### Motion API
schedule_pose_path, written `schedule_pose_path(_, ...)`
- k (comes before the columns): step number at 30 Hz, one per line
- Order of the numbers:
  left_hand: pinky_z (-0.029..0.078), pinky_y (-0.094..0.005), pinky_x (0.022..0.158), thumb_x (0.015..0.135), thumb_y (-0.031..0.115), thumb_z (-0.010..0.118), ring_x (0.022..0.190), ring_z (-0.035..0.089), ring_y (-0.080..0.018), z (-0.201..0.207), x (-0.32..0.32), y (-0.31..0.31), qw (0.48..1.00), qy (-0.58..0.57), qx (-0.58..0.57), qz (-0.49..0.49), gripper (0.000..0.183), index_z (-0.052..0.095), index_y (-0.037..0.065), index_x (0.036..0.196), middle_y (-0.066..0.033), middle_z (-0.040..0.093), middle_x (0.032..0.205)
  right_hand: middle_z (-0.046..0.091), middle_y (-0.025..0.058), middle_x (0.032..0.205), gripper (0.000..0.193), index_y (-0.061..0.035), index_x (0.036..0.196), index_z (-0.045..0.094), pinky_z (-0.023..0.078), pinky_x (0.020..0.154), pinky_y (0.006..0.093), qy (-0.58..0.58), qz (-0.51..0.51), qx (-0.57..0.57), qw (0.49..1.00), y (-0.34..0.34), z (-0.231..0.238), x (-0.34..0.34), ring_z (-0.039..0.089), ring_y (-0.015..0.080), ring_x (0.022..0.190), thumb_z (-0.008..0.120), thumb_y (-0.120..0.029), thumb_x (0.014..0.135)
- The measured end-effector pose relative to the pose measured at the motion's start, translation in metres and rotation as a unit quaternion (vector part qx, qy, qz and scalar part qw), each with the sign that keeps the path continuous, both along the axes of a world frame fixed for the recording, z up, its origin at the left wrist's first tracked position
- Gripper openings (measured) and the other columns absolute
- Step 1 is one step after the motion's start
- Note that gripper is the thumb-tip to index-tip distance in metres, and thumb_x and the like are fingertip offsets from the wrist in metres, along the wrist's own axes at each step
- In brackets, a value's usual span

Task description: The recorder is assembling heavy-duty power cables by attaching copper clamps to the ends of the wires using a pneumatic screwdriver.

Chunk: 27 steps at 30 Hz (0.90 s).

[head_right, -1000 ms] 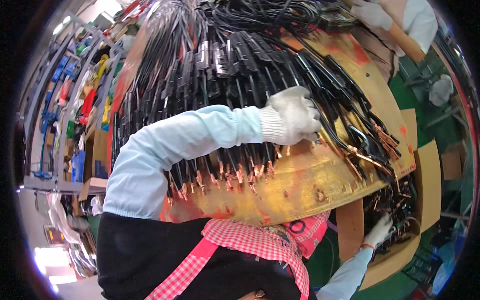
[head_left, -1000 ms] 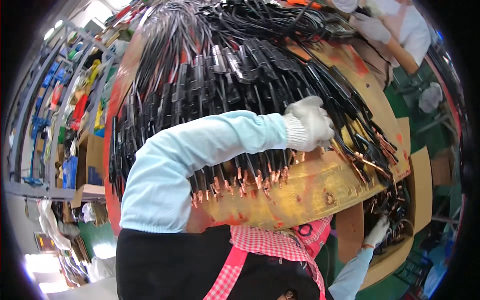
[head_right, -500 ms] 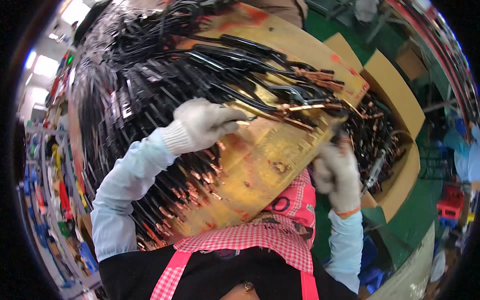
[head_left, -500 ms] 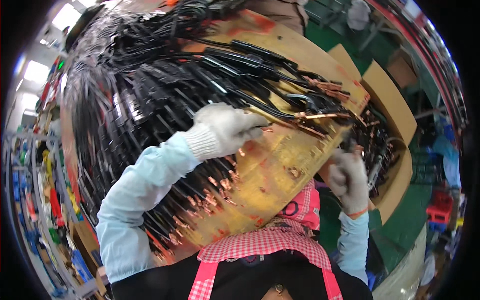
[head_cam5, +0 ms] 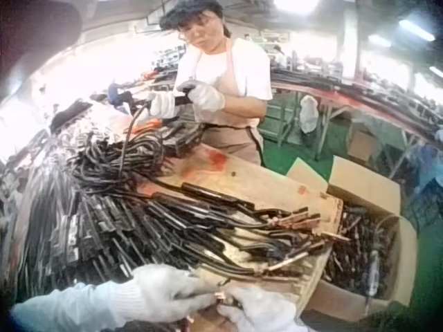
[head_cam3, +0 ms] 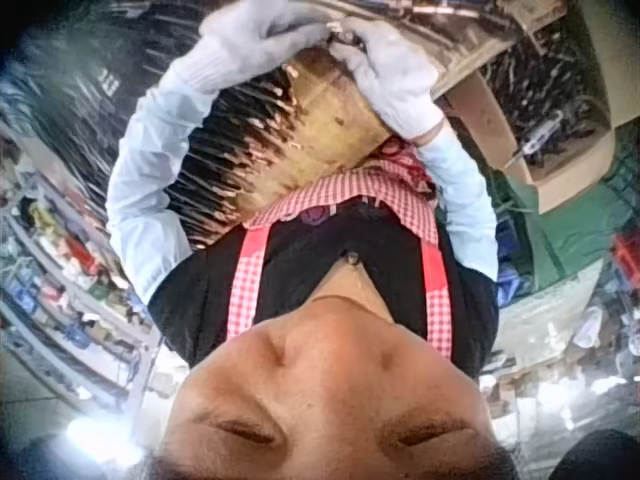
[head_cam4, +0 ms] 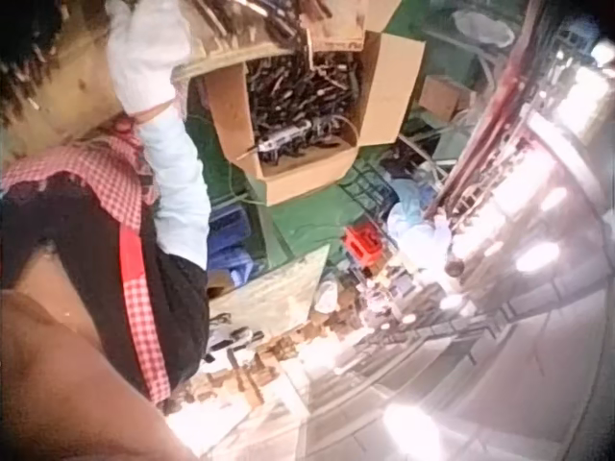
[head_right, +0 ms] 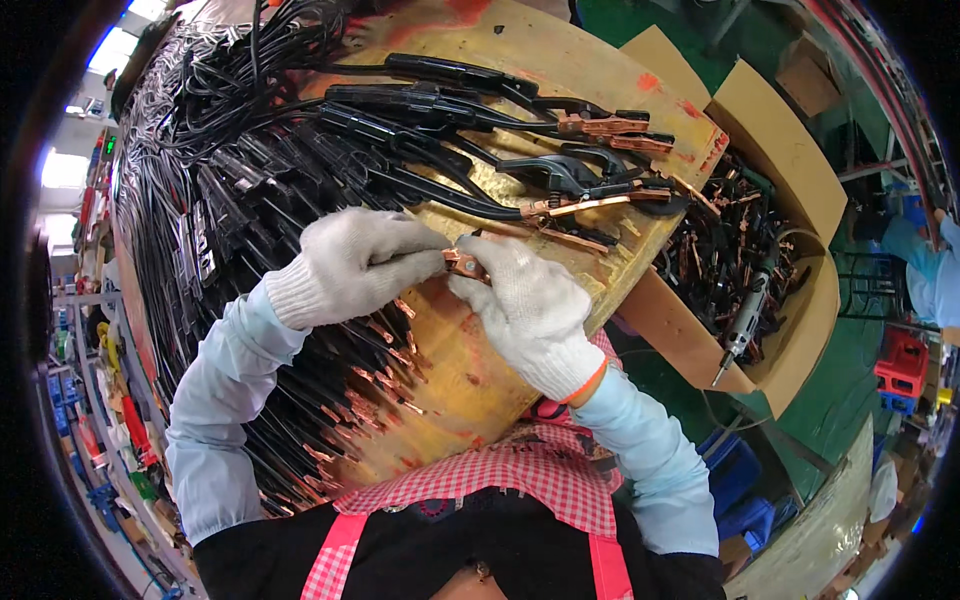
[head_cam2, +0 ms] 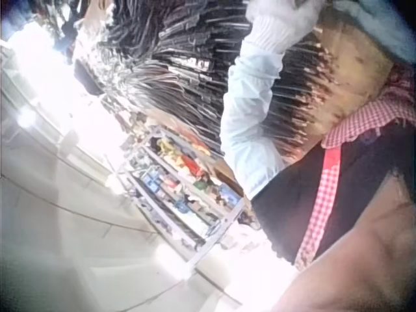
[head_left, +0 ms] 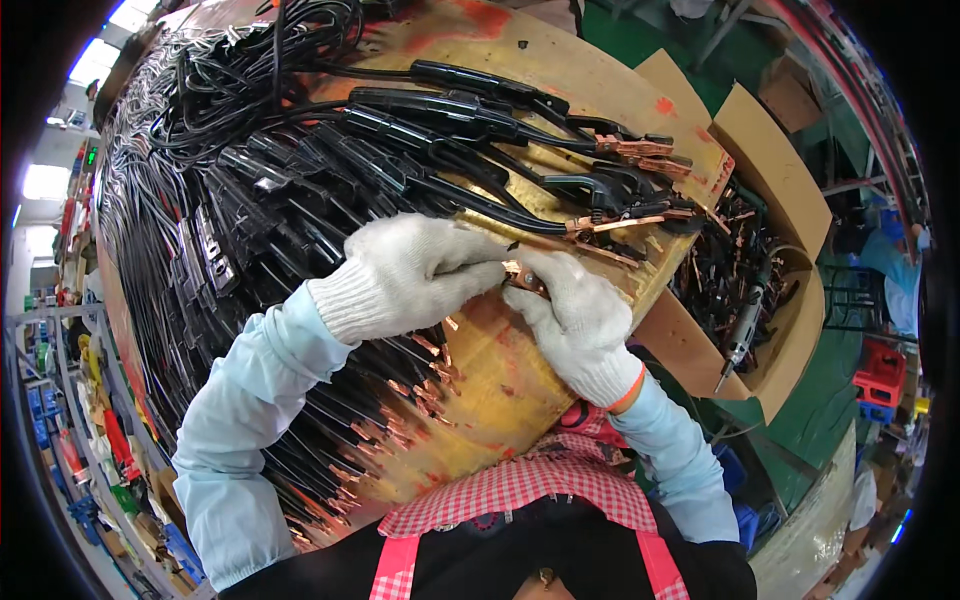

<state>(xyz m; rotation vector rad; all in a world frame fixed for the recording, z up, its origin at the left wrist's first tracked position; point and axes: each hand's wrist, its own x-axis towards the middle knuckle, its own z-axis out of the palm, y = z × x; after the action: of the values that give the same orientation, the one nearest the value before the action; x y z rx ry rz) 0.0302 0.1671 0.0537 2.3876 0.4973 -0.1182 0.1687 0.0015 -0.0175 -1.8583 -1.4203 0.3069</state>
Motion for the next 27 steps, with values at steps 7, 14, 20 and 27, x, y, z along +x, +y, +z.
schedule_pose_path(7,0.055,-0.0369,0.067,0.092,0.028,0.068,0.078,0.071,-0.0292,0.001,0.005,-0.002,0.997,0.066,0.020,-0.024,0.023,0.076,0.010,0.104,-0.0138,0.071,0.082,0.069,0.0080,0.100,0.034,-0.0129,0.113,0.063,0.054,0.071,0.0437,0.028,0.025,-0.028,0.999,-0.001,-0.013,0.004,0.069,0.0326,0.085,0.074,-0.029,0.085)
schedule_pose_path(14,0.055,-0.0340,0.074,0.092,0.032,0.064,0.078,0.072,-0.0240,0.010,0.019,0.004,0.978,0.203,-0.054,-0.005,0.029,0.075,0.008,0.104,-0.0131,0.073,0.085,0.064,0.0050,0.093,0.030,-0.0135,0.105,0.062,0.052,0.073,0.0428,-0.098,0.114,0.016,0.988,0.013,-0.009,0.021,0.066,0.0292,0.085,0.071,-0.021,0.078)
schedule_pose_path(20,0.055,-0.0327,0.073,0.090,0.034,0.063,0.075,0.071,-0.0215,0.008,0.030,0.002,0.961,0.270,-0.061,0.028,0.030,0.077,0.010,0.100,-0.0105,0.074,0.083,0.062,0.0048,0.091,0.027,-0.0135,0.101,0.062,0.052,0.073,0.0423,-0.115,0.139,0.024,0.983,0.021,-0.025,0.019,0.065,0.0283,0.085,0.070,-0.019,0.076)
schedule_pose_path(27,0.052,-0.0420,0.070,0.089,0.026,0.066,0.080,0.069,-0.0328,-0.010,0.002,0.000,0.986,0.056,0.137,-0.076,0.020,0.073,0.011,0.100,-0.0112,0.070,0.080,0.063,0.0061,0.091,0.028,-0.0131,0.105,0.064,0.053,0.068,0.0425,-0.084,0.121,0.062,0.987,0.020,-0.019,0.023,0.066,0.0288,0.082,0.071,-0.027,0.083)
